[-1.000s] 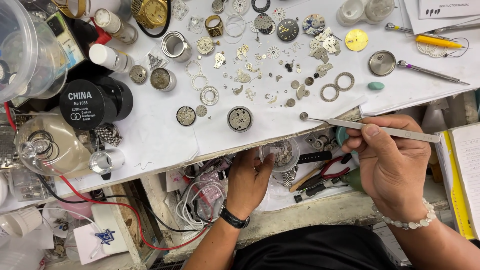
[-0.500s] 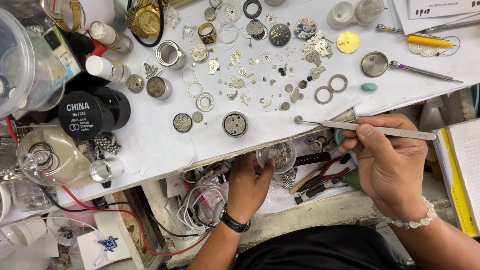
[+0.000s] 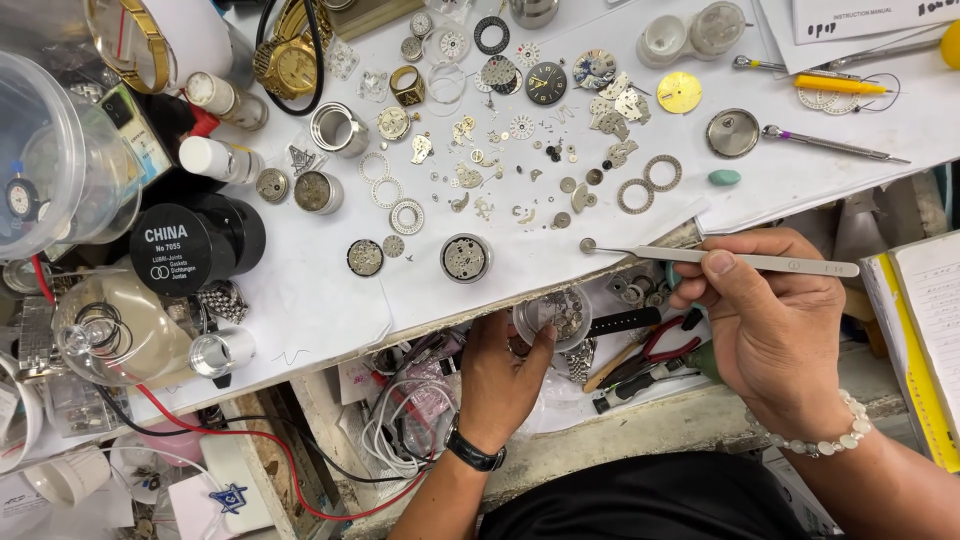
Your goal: The person uses tweezers to carefully pick up various tiny watch parts like gears and screws from a cluttered workbench and places them into a small plastic container for cleaning or organization, occasionally using an air puffer to blow away dust.
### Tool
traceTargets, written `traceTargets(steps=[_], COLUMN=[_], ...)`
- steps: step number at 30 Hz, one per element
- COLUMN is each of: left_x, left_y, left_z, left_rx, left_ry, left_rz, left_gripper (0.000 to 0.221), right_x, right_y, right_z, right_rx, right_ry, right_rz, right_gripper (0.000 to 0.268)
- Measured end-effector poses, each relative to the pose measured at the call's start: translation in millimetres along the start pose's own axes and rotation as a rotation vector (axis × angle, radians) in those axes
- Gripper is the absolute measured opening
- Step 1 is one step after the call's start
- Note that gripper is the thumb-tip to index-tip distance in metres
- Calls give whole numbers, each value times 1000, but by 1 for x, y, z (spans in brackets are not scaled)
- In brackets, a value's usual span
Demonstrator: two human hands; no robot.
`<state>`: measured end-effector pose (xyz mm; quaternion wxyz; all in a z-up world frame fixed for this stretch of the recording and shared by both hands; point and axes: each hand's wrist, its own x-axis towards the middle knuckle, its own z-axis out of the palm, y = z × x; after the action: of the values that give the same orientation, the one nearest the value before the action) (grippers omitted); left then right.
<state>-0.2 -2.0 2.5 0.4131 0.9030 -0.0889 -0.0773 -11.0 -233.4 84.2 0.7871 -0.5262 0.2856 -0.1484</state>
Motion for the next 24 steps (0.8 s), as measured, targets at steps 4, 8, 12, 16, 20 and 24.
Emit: traceTargets(steps=[4, 8, 12, 16, 20, 24], left_x=[2, 4, 3, 3, 3, 3], left_y=[7, 12, 12, 11, 10, 10], left_z=[-4, -6, -7, -8, -9, -9], left_rx=[-14, -32, -35, -32, -22, -31], left_ry=[20, 19, 21, 8, 3, 6], left_rz=[43, 57, 62, 61, 43, 51], left_gripper=[31, 39, 35, 28, 32, 38], right_x=[-1, -2, -2, -2, -2, -2], right_y=[-2, -3, -2, -2, 1, 1], right_z=[2, 2, 2, 1, -1, -2], right_rx=[-2, 19, -32, -48, -48, -66], right_ry=[-1, 9, 6, 21, 12, 4], right_rz=[-17, 23, 2, 12, -8, -6], right_gripper=[7, 2, 3, 4, 4, 3])
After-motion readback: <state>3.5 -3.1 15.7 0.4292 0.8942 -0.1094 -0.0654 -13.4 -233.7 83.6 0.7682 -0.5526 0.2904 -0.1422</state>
